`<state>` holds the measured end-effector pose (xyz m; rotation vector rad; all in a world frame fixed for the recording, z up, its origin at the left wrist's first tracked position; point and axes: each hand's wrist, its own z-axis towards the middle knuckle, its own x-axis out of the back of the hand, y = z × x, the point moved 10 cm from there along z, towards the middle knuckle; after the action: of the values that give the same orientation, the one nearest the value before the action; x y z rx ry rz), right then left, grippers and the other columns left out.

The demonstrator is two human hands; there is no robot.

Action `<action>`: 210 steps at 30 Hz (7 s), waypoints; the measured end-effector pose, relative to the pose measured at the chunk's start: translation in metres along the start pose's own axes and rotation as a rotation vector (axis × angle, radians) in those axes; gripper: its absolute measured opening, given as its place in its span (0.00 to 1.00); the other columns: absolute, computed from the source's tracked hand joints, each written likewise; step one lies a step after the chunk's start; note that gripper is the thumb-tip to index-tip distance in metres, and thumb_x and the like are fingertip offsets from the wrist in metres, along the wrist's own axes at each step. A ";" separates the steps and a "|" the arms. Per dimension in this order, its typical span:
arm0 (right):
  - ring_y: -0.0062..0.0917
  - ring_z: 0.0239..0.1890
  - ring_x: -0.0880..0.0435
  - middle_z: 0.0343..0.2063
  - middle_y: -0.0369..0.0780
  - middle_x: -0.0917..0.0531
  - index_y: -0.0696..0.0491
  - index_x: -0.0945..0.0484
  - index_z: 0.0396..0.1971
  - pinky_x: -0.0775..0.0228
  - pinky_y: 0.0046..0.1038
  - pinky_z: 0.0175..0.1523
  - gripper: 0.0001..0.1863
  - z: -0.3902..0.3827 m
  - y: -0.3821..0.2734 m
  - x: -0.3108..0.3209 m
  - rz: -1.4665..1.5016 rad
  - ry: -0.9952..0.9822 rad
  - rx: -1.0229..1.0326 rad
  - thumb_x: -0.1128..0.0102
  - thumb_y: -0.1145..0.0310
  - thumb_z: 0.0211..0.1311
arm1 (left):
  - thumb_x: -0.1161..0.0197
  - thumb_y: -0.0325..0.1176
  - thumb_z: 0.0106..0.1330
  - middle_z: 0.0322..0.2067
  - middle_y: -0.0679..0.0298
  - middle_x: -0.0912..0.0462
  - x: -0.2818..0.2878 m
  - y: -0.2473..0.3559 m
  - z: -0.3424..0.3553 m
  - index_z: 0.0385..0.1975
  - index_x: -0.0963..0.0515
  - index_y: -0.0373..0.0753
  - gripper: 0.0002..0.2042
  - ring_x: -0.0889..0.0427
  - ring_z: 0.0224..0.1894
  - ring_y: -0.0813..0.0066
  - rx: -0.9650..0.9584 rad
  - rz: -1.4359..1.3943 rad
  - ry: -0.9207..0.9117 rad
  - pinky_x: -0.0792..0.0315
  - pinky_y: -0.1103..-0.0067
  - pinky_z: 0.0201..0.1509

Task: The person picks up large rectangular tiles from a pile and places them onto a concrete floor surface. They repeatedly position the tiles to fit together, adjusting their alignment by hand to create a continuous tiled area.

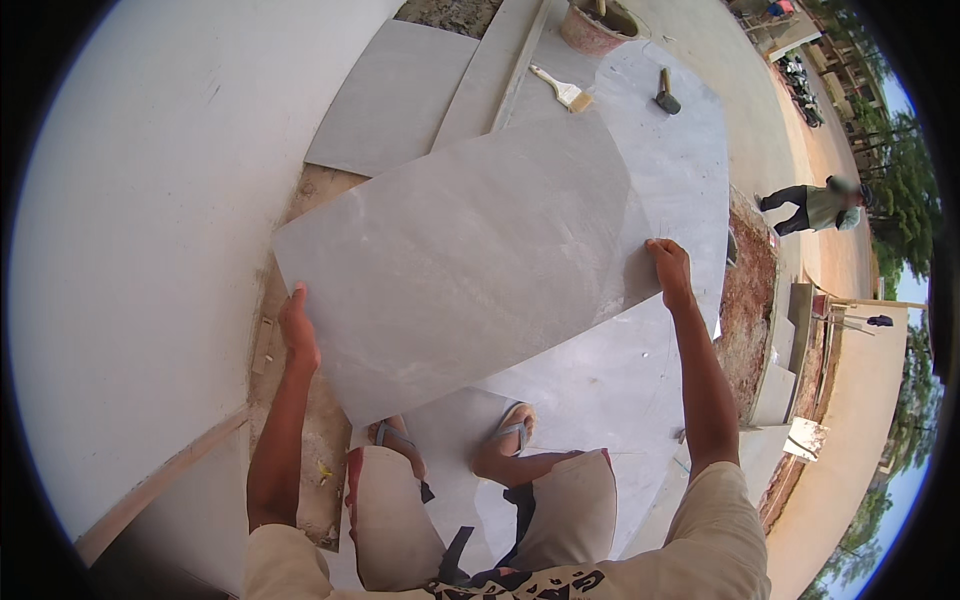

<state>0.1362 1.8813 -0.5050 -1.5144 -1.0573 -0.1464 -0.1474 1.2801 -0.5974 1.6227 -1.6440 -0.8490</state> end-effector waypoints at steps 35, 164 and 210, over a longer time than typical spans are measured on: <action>0.19 0.24 0.29 0.19 0.35 0.24 0.59 0.22 0.26 0.37 0.27 0.32 0.11 -0.066 -0.123 0.594 -0.009 -0.224 -0.030 0.43 0.65 0.54 | 0.43 0.45 0.58 0.33 0.54 0.23 -0.194 0.256 -0.582 0.39 0.26 0.25 0.23 0.25 0.37 0.63 0.028 0.452 0.242 0.33 0.69 0.43; 0.22 0.39 0.28 0.36 0.37 0.21 0.60 0.23 0.40 0.37 0.28 0.46 0.15 0.663 -0.327 -0.631 -0.350 -1.045 0.474 0.41 0.65 0.59 | 0.38 0.38 0.53 0.36 0.53 0.19 -0.175 -0.071 0.382 0.40 0.22 0.30 0.19 0.22 0.40 0.62 0.081 -0.095 1.071 0.30 0.73 0.46; 0.13 0.18 0.33 0.18 0.31 0.23 0.57 0.20 0.26 0.42 0.22 0.21 0.10 0.677 -0.338 -0.630 -0.339 -0.961 0.565 0.32 0.66 0.51 | 0.41 0.41 0.60 0.41 0.55 0.21 -0.171 -0.070 0.392 0.42 0.23 0.29 0.19 0.25 0.43 0.66 0.212 0.088 0.987 0.34 0.73 0.51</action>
<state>-0.7691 2.0769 -0.8396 -0.8403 -1.9083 0.6632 -0.4307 1.4479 -0.8796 1.6750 -1.0747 0.2078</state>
